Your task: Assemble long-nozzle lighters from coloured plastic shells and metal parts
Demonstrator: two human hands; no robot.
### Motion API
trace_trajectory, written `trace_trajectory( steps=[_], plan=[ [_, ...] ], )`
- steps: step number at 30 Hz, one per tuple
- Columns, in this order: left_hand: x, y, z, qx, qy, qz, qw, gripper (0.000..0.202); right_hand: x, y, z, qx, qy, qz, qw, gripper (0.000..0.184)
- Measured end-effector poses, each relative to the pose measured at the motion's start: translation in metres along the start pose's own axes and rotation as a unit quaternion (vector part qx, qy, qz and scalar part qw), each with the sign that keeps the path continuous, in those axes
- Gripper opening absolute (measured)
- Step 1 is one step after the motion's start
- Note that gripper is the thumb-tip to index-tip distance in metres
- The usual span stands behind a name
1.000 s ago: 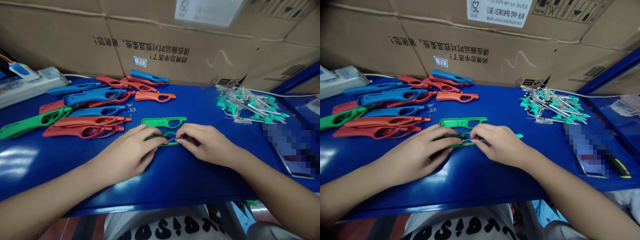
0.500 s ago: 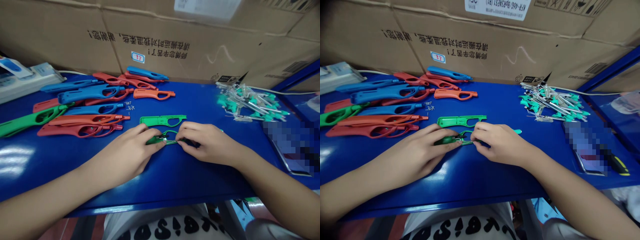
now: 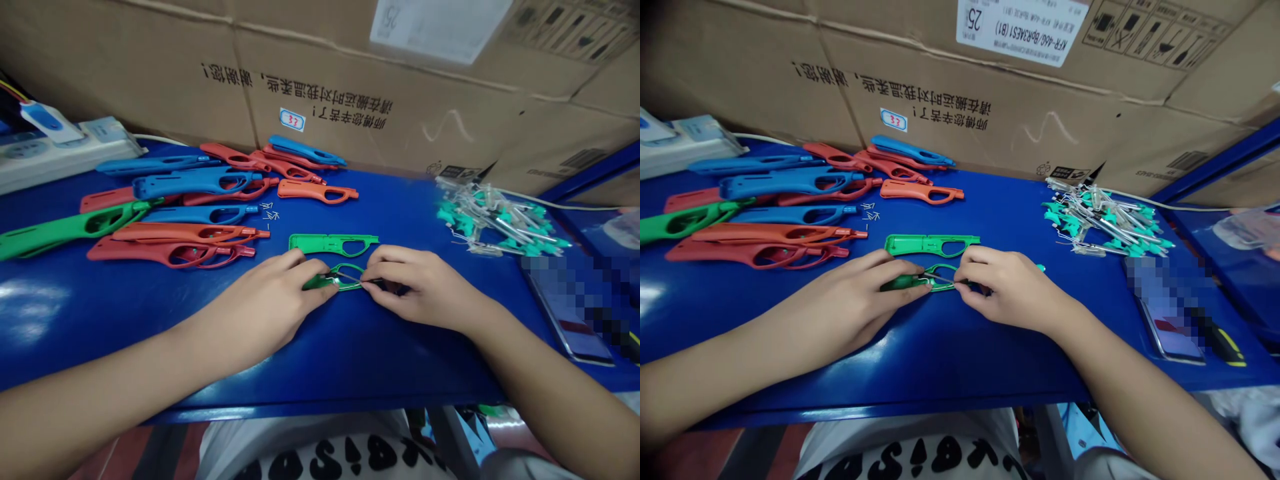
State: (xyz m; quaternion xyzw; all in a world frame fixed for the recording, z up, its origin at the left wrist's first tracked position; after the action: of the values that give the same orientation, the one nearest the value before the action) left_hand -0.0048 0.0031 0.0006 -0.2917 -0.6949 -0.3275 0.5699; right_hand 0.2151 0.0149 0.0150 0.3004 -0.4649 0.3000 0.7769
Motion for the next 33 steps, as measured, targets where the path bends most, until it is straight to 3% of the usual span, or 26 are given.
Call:
trace_trajectory(
  steps=[15, 27, 30, 33],
  plan=[
    [-0.001, -0.002, 0.001, 0.003, -0.006, 0.005, 1.0, 0.047, 0.003, -0.002, -0.002, -0.005, 0.052, 0.012, 0.999, 0.01],
    [0.0, -0.002, -0.001, -0.018, 0.01, -0.01, 1.0, 0.048, 0.002, -0.004, 0.0, -0.005, 0.009, 0.042, 0.999, 0.008],
    [-0.001, -0.003, -0.001, -0.03, 0.016, -0.009, 0.999, 0.049, 0.004, -0.005, -0.001, -0.004, 0.026, 0.025, 0.999, 0.011],
    [0.0, -0.004, 0.001, -0.039, 0.009, -0.03, 0.999, 0.046, 0.011, -0.004, -0.005, -0.012, 0.027, -0.036, 0.999, 0.014]
  ],
)
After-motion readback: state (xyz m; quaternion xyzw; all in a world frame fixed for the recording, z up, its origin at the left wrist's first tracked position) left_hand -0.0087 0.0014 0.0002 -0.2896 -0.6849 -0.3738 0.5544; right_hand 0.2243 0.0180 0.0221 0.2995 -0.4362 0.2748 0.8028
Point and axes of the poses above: each hand's wrist, its own y-axis towards the middle knuckle, its own x-axis out of the back of the hand, z = x × y, the point moved 3 cm from there along y, towards the middle knuckle, and after that the axes turned 6 degrees about x, right-handed, at the moved point
